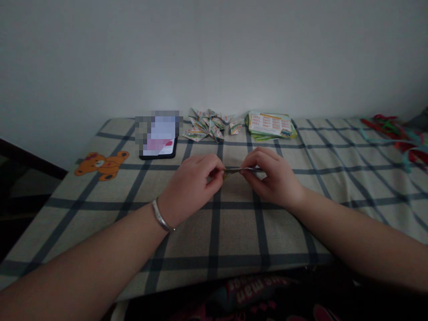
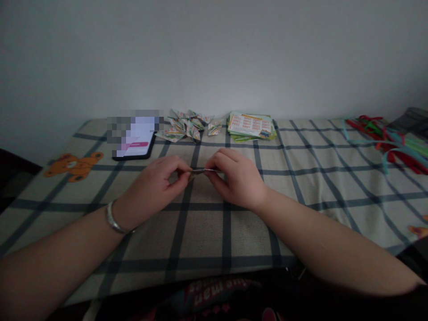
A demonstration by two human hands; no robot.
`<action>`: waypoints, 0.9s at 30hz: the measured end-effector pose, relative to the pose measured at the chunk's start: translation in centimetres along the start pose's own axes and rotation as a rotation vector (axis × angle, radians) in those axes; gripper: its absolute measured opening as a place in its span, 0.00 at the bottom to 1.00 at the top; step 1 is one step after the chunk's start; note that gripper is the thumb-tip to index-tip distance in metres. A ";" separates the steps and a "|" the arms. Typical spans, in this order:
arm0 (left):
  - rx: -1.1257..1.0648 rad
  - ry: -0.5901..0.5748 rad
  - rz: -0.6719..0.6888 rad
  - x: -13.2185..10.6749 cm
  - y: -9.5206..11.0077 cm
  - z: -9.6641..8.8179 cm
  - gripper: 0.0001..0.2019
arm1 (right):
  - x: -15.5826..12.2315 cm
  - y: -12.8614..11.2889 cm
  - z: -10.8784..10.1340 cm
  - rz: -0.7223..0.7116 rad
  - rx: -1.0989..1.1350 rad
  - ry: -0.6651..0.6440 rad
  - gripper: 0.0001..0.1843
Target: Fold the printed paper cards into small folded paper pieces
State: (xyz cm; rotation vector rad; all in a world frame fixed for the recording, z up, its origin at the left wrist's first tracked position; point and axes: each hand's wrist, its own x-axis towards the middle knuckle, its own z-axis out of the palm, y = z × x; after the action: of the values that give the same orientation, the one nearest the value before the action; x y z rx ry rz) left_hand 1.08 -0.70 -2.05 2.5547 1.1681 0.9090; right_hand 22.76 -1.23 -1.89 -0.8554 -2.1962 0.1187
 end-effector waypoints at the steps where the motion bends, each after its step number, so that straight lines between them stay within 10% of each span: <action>1: -0.001 -0.001 -0.003 0.0 0.0 0.0 0.03 | 0.0 0.0 0.0 0.001 -0.001 0.002 0.04; 27: 0.137 -0.017 0.131 0.0 -0.2 -0.3 0.06 | 0.0 0.1 0.1 0.009 -0.027 -0.003 0.03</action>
State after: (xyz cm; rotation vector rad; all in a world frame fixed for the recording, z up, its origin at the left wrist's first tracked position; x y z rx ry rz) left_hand 0.79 -0.60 -1.94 2.7711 1.1052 0.8606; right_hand 22.77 -1.17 -1.97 -0.8800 -2.2013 0.0953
